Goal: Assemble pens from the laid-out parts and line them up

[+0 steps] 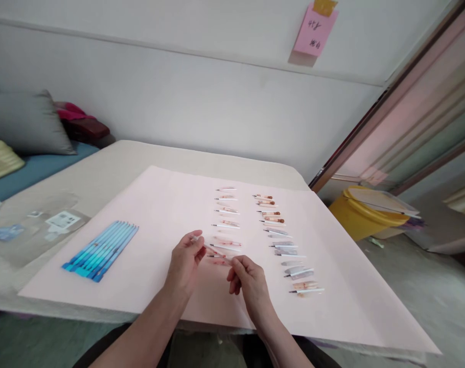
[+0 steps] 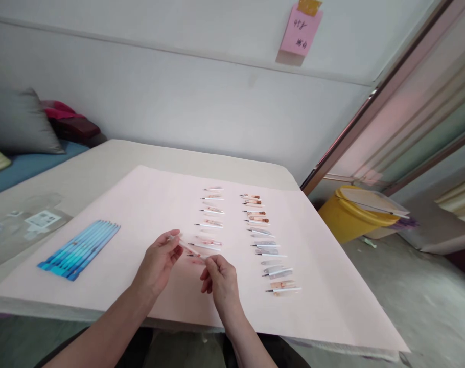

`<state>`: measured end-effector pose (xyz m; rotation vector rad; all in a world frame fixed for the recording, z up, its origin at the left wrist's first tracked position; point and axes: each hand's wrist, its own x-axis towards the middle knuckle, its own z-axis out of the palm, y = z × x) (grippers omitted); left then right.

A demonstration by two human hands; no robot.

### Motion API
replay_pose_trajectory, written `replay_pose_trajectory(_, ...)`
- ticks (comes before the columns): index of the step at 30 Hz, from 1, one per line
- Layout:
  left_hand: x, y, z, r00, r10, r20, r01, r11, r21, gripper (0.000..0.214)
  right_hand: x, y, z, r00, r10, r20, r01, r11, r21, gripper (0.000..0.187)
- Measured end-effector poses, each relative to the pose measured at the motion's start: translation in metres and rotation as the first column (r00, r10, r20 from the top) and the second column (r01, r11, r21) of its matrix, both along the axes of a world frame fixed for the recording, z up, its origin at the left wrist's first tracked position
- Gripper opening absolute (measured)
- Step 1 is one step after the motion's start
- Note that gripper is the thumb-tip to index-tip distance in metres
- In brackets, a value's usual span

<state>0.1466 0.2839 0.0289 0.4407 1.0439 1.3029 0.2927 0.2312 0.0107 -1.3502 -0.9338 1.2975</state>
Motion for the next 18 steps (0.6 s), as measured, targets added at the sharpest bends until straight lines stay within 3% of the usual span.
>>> replay_pose_trajectory(7,0.001,0.0014,0.0061,0.999,-0.043,0.031,0.042,0.999,0.008,0.038,0.0022,0.0005,0.0011,1.0,-0.023,0.018,0.022,1.0,0.002,0.034)
replay_pose_trajectory(14,0.0017,0.0012,0.0007,0.998,-0.028,0.056,0.026,0.999,0.039,0.045,0.0021,0.0018,-0.001,0.996,-0.04,0.078,0.043,0.998,-0.035,0.046)
replay_pose_trajectory(18,0.001,0.0014,-0.0004,0.999,-0.025,0.045,0.023,0.998,0.054,0.048,0.002,0.0007,0.0014,0.998,-0.045,0.054,0.042,0.997,0.058,0.034)
